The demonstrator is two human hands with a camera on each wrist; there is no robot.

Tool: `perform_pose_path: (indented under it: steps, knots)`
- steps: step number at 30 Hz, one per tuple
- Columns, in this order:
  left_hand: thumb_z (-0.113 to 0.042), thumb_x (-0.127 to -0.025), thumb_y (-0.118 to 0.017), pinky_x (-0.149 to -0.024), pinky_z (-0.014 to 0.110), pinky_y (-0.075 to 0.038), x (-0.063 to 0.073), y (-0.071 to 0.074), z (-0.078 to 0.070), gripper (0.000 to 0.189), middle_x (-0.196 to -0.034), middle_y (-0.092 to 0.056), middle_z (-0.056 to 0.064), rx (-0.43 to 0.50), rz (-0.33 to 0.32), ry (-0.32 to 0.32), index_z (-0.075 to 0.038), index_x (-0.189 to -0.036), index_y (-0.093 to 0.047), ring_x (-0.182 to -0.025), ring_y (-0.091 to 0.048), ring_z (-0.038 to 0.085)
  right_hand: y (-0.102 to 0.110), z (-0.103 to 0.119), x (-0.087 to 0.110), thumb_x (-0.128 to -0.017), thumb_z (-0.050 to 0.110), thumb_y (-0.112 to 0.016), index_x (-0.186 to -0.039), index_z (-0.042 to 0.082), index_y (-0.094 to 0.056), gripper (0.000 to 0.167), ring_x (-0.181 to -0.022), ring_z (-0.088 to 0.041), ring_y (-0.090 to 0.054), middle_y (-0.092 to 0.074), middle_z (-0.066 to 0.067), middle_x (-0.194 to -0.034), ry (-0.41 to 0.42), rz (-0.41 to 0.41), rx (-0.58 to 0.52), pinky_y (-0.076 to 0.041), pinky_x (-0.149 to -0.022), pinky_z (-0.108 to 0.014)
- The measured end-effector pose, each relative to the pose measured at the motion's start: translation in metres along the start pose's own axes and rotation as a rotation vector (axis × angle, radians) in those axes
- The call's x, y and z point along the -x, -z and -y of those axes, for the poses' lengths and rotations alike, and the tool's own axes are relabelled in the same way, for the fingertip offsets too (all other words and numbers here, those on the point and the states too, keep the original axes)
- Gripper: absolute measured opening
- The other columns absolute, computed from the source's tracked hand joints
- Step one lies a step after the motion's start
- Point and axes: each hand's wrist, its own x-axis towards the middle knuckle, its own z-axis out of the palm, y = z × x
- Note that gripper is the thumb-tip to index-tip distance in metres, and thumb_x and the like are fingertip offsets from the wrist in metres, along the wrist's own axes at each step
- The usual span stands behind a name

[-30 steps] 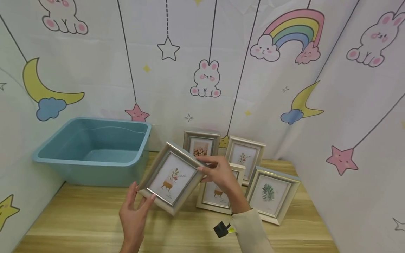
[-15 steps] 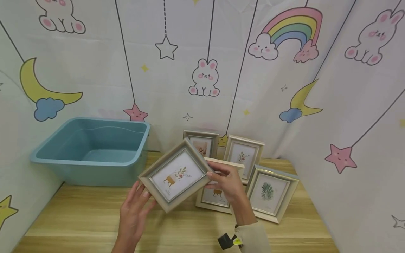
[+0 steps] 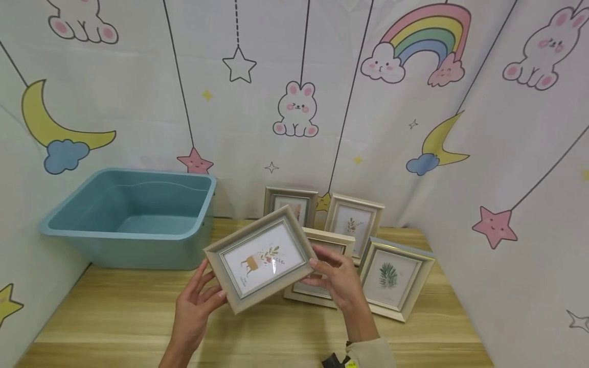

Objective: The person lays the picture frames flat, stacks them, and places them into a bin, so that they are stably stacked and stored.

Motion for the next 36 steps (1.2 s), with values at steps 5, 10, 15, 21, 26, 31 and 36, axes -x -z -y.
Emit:
perform_pose_path:
  steps: [5,10,15,21,26,31,36]
  knots:
    - [0.022,-0.081,-0.062,-0.077,0.029,-0.061,0.000,0.002,-0.003,0.086,-0.120,-0.061,-0.005,-0.050,-0.013,0.039,0.004,-0.155,-0.023,-0.096,-0.070,0.010,0.001,-0.005,0.002,-0.094,-0.005,-0.061,-0.141,-0.003,-0.052,0.048,-0.104,-0.029,-0.069,-0.062,-0.008,-0.121,-0.011,0.016,-0.016,-0.058,-0.086,-0.051]
    - [0.021,-0.079,-0.064,-0.074,0.029,-0.061,0.001,0.005,-0.007,0.086,-0.118,-0.061,-0.007,-0.122,-0.012,0.052,0.004,-0.155,-0.027,-0.095,-0.070,0.009,0.002,-0.009,0.006,-0.093,-0.008,-0.059,-0.145,-0.011,-0.039,0.056,-0.104,-0.027,-0.068,-0.061,-0.008,-0.119,-0.024,0.012,0.013,-0.058,-0.088,-0.051]
    - [0.021,-0.078,-0.065,-0.072,0.029,-0.061,-0.001,0.011,-0.012,0.084,-0.118,-0.060,-0.004,-0.168,0.030,0.025,0.006,-0.153,-0.029,-0.094,-0.069,0.009,0.002,-0.007,0.013,-0.090,-0.007,-0.063,-0.145,-0.014,-0.038,0.061,-0.099,-0.017,-0.067,-0.064,-0.010,-0.113,-0.001,0.003,0.148,-0.059,-0.087,-0.035]
    - [0.020,-0.078,-0.066,-0.068,0.027,-0.061,-0.004,0.018,-0.020,0.082,-0.119,-0.061,-0.005,-0.225,0.086,-0.024,0.004,-0.152,-0.035,-0.092,-0.069,0.009,0.001,0.001,0.020,-0.089,0.000,-0.069,-0.141,-0.012,-0.046,0.058,-0.106,-0.019,-0.068,-0.063,-0.031,-0.124,0.012,0.006,0.386,-0.057,-0.085,-0.025]
    - [0.022,-0.076,-0.066,-0.069,0.027,-0.061,-0.005,0.019,-0.023,0.081,-0.117,-0.063,-0.008,-0.254,0.124,-0.066,0.003,-0.150,-0.039,-0.092,-0.069,0.009,-0.002,0.010,0.022,-0.094,0.011,-0.068,-0.144,-0.014,-0.041,0.061,-0.118,-0.043,-0.062,-0.053,-0.039,-0.135,0.014,0.075,0.506,-0.060,-0.083,-0.037]
    - [0.024,-0.075,-0.066,-0.069,0.025,-0.060,-0.003,0.017,-0.027,0.079,-0.116,-0.062,-0.004,-0.336,0.145,-0.100,0.002,-0.148,-0.043,-0.091,-0.068,0.008,-0.006,0.019,0.018,-0.100,0.017,-0.061,-0.150,-0.011,-0.032,0.064,-0.123,-0.052,-0.056,-0.048,-0.041,-0.138,-0.016,0.118,0.559,-0.060,-0.080,-0.050]
    - [0.023,-0.074,-0.068,-0.069,0.023,-0.059,-0.001,0.011,-0.034,0.076,-0.120,-0.061,0.022,-0.444,0.139,-0.126,0.002,-0.145,-0.048,-0.091,-0.067,0.004,-0.012,0.023,0.014,-0.100,0.015,-0.059,-0.149,-0.009,-0.033,0.060,-0.123,-0.053,-0.056,-0.050,-0.042,-0.136,-0.037,0.080,0.619,-0.062,-0.072,-0.046]
